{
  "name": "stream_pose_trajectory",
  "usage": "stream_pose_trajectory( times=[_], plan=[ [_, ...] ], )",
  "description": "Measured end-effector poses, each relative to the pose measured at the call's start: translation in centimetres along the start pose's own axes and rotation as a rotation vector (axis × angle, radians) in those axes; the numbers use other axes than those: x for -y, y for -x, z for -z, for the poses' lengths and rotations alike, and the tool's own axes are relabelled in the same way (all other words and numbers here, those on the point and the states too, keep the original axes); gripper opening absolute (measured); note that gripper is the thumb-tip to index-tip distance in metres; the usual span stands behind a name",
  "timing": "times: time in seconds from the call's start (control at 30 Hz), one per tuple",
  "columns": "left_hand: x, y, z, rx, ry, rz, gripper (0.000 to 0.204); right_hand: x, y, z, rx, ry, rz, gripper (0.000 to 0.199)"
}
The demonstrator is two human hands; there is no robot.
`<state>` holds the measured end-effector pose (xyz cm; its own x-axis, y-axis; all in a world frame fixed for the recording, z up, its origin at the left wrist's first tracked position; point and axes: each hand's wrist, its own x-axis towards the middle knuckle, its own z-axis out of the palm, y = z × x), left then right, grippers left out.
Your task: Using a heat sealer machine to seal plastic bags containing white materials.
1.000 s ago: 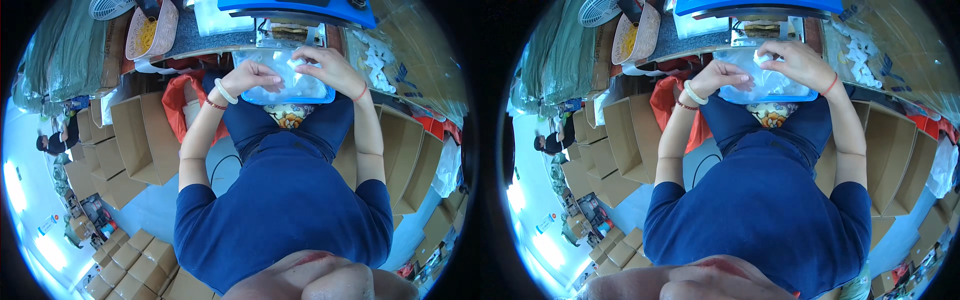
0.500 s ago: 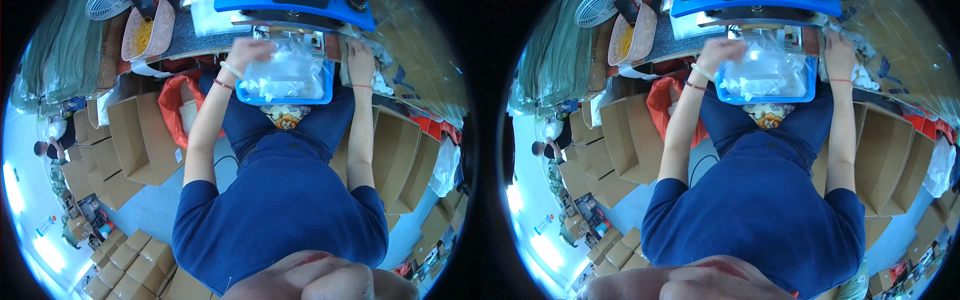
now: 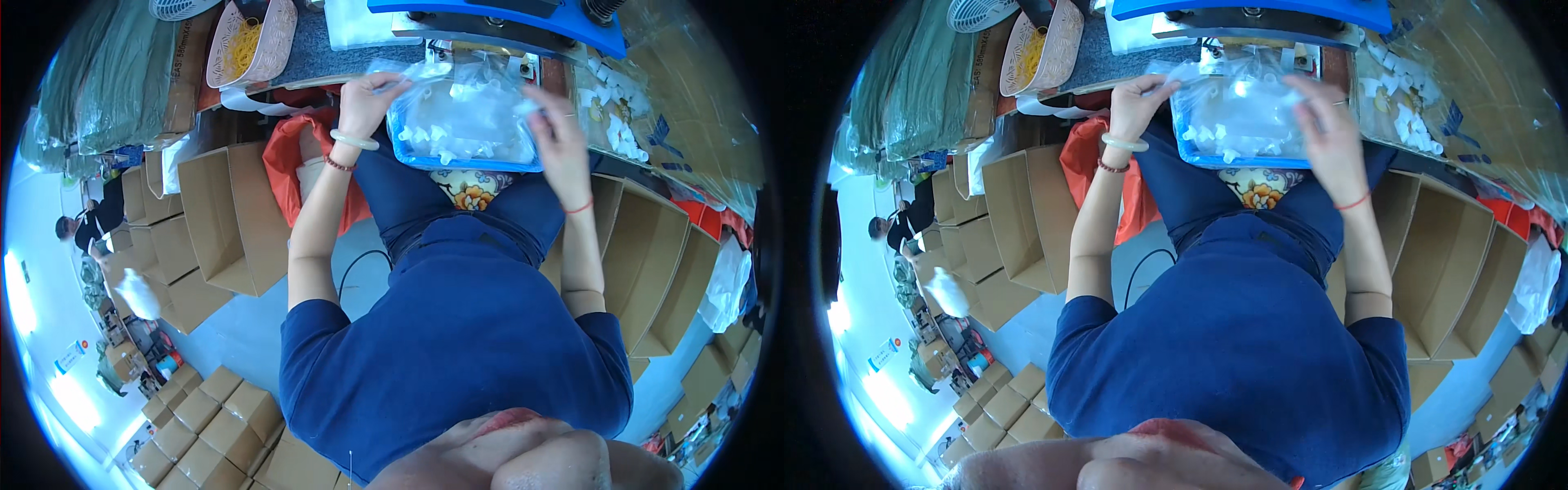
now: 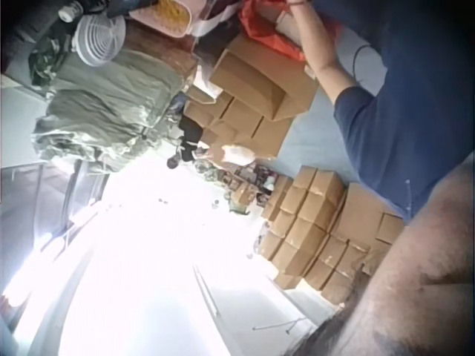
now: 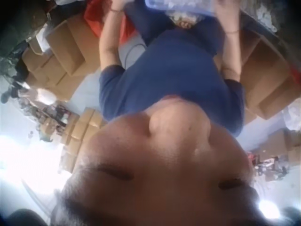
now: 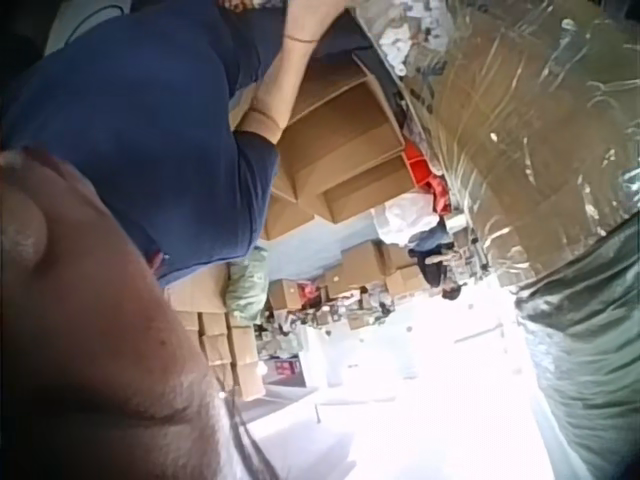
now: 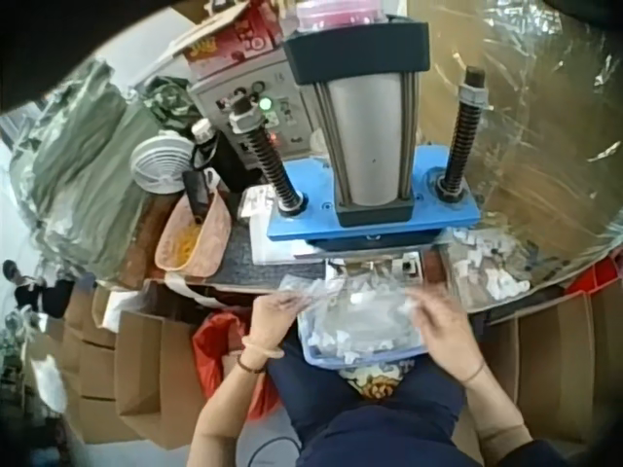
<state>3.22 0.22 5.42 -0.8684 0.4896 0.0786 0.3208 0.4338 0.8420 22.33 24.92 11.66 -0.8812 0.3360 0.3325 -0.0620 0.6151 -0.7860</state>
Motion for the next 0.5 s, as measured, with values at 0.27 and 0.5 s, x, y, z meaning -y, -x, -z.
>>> stream_pose_trajectory(
  times=[0.27, 0.5],
  plan=[
    [-7.2, 2.3, -0.8, 0.263, 0.351, 0.067, 0.02, 4.3, -2.8, -0.6, 0.021, -0.146, 0.16, 0.024],
    [-6.7, 1.7, -1.8, 0.764, 0.627, 0.276, 0.023, 2.2, -4.9, 1.2, 0.47, 0.045, 0.127, 0.026]
  ],
)
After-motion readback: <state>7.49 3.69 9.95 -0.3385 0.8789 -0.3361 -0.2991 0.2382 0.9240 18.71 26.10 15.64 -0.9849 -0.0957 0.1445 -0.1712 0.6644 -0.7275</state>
